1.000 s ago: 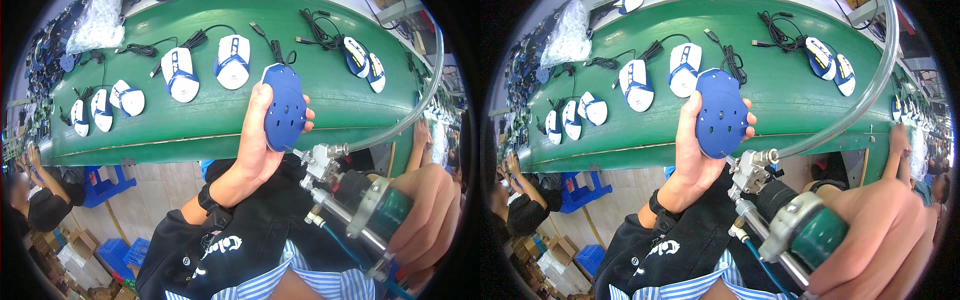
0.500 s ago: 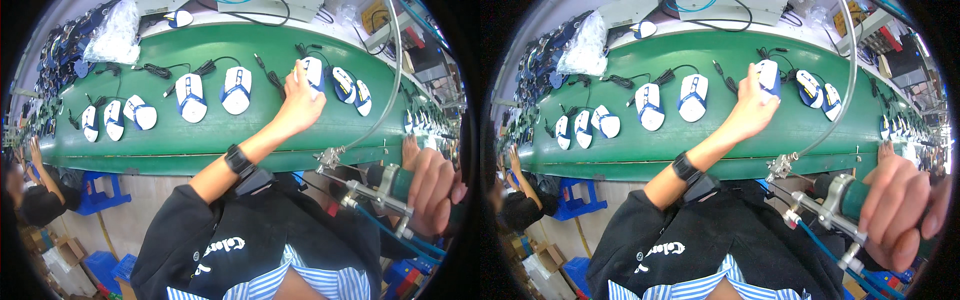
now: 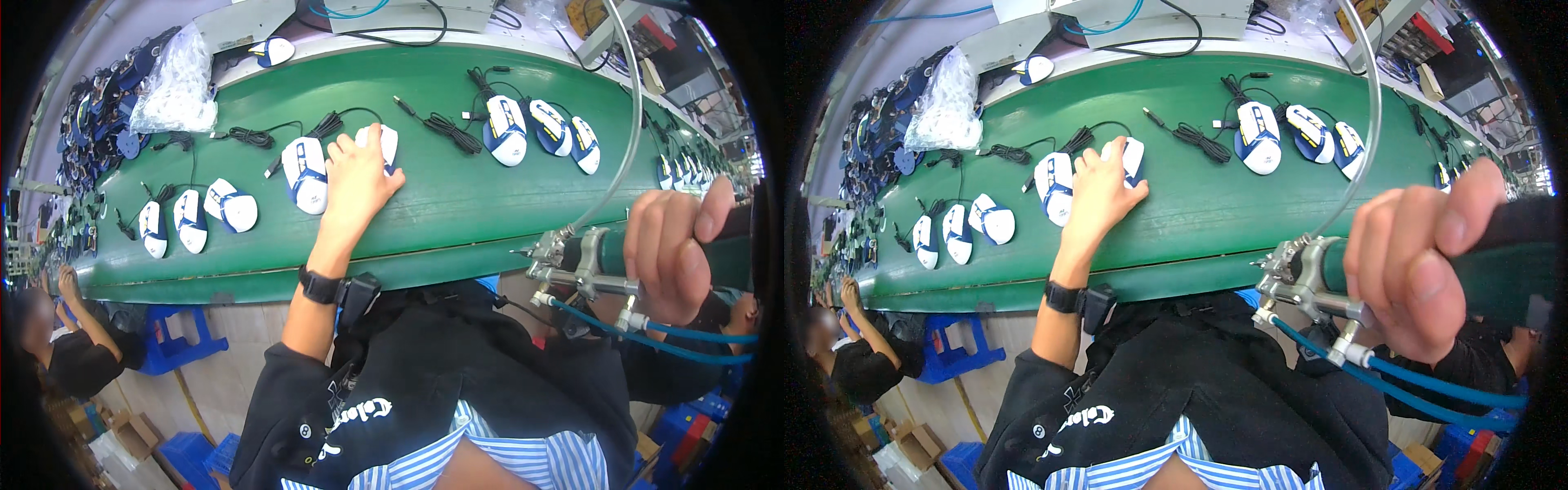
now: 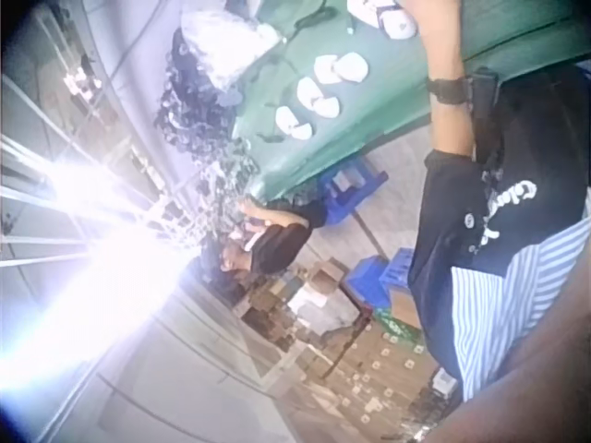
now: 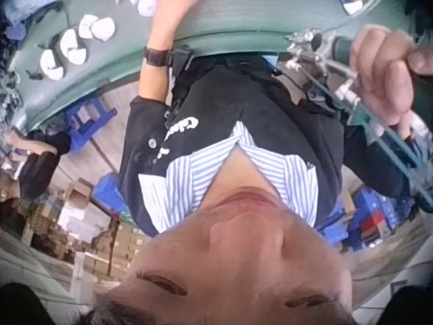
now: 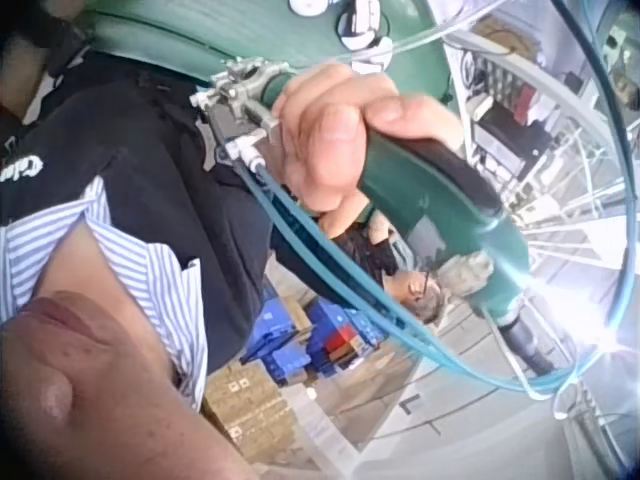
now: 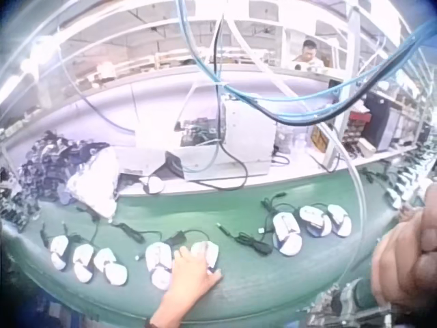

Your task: The worker uses a pneumatic screwdriver to fasten parts of computer mice on an assembly line.

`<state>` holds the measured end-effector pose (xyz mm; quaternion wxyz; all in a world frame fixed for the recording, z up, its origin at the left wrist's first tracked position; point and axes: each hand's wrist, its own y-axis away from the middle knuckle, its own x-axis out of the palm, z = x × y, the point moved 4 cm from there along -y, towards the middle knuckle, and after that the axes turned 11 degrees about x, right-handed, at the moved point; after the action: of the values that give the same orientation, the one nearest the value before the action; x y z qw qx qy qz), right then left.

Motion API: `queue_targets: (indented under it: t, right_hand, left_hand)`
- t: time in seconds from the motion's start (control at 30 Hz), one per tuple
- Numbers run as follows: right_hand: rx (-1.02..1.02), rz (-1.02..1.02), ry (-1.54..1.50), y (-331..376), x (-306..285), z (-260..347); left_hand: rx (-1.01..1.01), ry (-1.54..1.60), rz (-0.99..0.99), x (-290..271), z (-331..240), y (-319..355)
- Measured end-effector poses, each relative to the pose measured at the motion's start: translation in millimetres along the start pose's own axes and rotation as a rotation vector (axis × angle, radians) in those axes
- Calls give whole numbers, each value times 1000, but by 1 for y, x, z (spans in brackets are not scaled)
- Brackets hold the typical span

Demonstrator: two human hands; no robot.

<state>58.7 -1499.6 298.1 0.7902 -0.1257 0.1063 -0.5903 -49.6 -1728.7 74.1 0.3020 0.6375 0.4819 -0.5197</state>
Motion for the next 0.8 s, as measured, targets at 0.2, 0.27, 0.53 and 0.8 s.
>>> queue_targets:
  t: [0.2, 0.27, 0.53, 0.8]
  right_hand:
    - [110, -83, 3, -37, 26, -28]
    - [139, -278, 73, -58, 40, -38]
    - [45, 173, -483, -108, 43, -42]
    - [118, 140, -394, -113, 69, -68]
  left_hand:
    - [-151, 1968, -13, 13, 2, 37]
    - [-213, 2273, 59, 15, -3, 52]
    - [-430, 2777, 23, 39, -11, 68]
    - [-506, 2669, 2, 38, -5, 70]
